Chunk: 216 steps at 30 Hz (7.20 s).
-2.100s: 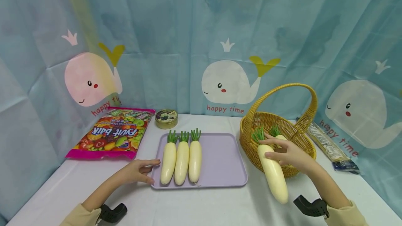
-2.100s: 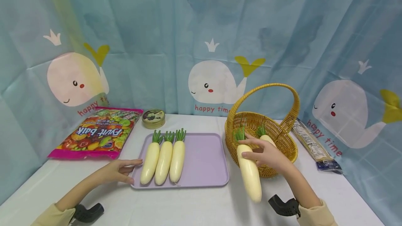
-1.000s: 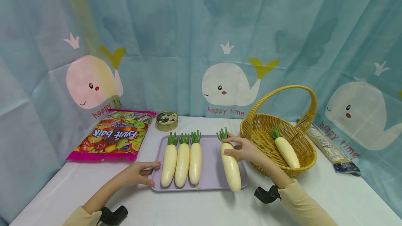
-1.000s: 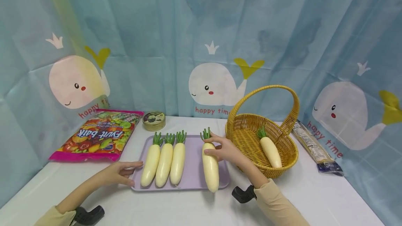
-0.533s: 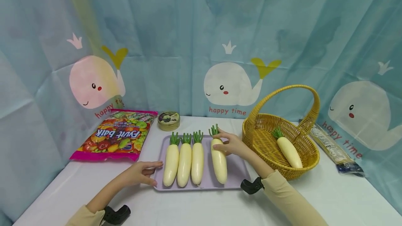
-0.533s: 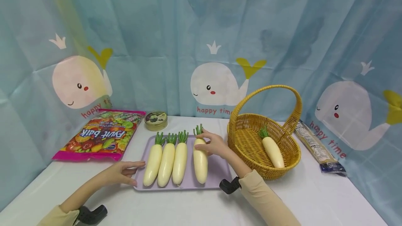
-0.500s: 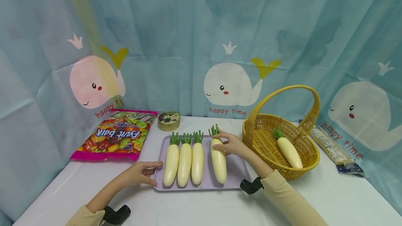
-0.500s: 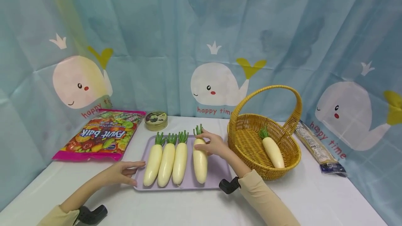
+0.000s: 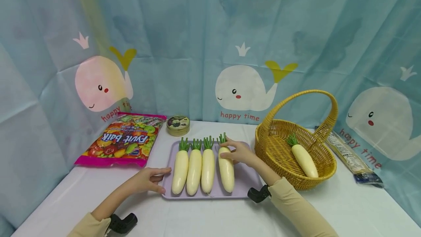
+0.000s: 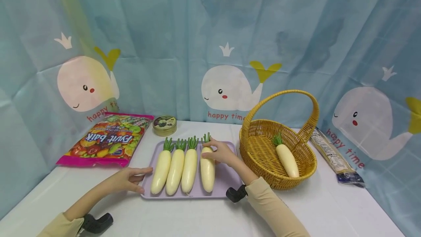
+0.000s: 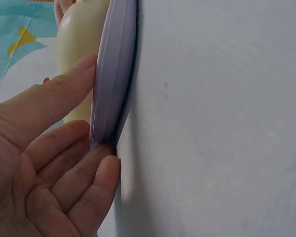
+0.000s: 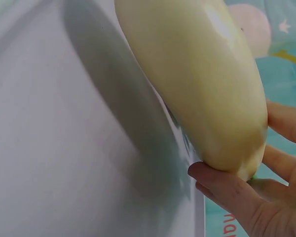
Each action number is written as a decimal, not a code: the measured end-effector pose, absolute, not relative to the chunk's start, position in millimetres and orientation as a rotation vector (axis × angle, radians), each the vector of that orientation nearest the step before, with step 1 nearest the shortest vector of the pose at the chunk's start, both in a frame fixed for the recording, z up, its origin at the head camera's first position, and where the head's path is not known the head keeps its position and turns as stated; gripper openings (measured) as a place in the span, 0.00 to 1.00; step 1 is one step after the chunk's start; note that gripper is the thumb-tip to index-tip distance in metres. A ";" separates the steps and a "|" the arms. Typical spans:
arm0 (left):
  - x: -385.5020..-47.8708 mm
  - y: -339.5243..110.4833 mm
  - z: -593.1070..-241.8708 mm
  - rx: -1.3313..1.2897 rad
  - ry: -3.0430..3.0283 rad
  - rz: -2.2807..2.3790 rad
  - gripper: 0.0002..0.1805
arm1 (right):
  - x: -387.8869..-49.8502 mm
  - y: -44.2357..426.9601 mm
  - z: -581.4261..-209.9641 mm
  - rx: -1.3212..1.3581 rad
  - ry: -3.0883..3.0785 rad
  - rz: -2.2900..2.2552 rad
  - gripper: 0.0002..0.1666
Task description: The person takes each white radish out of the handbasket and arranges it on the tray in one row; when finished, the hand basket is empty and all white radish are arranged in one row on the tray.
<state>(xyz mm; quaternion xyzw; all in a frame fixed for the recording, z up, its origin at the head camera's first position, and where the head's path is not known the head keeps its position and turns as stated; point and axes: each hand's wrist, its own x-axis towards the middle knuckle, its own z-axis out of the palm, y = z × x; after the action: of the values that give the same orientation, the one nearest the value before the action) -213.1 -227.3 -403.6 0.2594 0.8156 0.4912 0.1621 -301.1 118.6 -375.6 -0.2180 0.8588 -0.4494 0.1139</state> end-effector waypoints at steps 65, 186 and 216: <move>-213.5 -228.1 -404.5 0.696 2.355 1.392 0.41 | -305.1 108.4 -380.7 -0.590 2.718 -1.006 0.26; -216.5 -229.2 -408.8 0.771 2.337 1.400 0.37 | -327.5 329.5 -346.1 -0.099 2.688 -0.811 0.32; -213.4 -227.0 -407.3 0.803 2.321 1.432 0.36 | -334.1 319.0 -334.2 -0.287 2.802 -0.960 0.34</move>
<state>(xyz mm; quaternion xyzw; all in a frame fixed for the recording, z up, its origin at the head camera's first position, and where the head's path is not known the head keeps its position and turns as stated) -213.4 -227.0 -407.3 0.2793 0.8074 0.4980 0.1488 -334.1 319.0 -334.2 -0.0960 0.9384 -0.3215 0.0826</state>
